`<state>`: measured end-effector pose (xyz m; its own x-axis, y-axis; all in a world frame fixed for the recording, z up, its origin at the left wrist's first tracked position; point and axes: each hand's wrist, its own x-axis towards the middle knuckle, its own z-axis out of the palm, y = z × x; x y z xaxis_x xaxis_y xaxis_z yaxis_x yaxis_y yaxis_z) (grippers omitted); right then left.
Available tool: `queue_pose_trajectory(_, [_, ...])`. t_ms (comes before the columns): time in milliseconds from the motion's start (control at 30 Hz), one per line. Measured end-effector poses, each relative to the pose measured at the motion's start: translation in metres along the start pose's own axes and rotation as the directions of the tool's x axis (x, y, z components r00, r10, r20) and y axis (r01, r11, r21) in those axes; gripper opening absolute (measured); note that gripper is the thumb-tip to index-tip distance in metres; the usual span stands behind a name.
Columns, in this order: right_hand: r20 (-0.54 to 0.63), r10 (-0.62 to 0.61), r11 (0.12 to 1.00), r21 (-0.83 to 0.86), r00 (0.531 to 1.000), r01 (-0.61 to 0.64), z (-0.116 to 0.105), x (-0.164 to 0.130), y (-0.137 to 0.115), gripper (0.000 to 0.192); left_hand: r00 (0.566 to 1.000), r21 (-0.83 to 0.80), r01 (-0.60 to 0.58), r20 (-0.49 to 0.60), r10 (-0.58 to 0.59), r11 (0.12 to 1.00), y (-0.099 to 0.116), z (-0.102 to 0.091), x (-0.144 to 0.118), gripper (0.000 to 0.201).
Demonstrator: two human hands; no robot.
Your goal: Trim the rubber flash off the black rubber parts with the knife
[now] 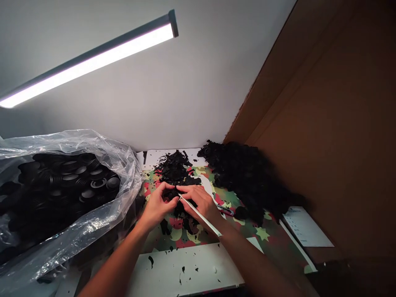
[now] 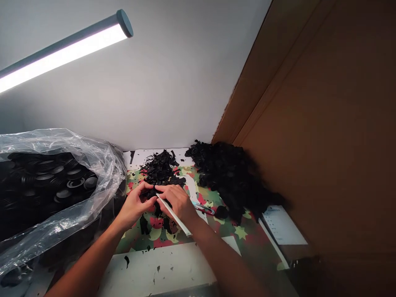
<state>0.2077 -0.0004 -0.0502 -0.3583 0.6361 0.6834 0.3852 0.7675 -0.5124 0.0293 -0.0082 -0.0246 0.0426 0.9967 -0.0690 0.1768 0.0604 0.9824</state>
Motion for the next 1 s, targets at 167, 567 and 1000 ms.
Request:
queue_pose_trajectory(167, [0.026,-0.089,0.989,-0.115,0.996,0.092,0.011,0.000,-0.003,0.021,0.997,0.171,-0.063,-0.043,0.072,0.983,-0.002,-0.002,0.001,0.022])
queue_pose_trajectory(567, [-0.021,0.478,0.878,-0.014,0.878,-0.479,-0.004,0.008,0.031,0.013,0.995,-0.280,-0.100,-0.025,0.096,0.955,-0.002,-0.001,-0.003,0.034])
queue_pose_trajectory(1000, [0.181,0.272,0.957,0.054,0.945,-0.286,-0.005,0.010,0.002,0.020,0.990,-0.112,-0.139,-0.021,0.137,0.984,-0.011,-0.005,0.003,0.032])
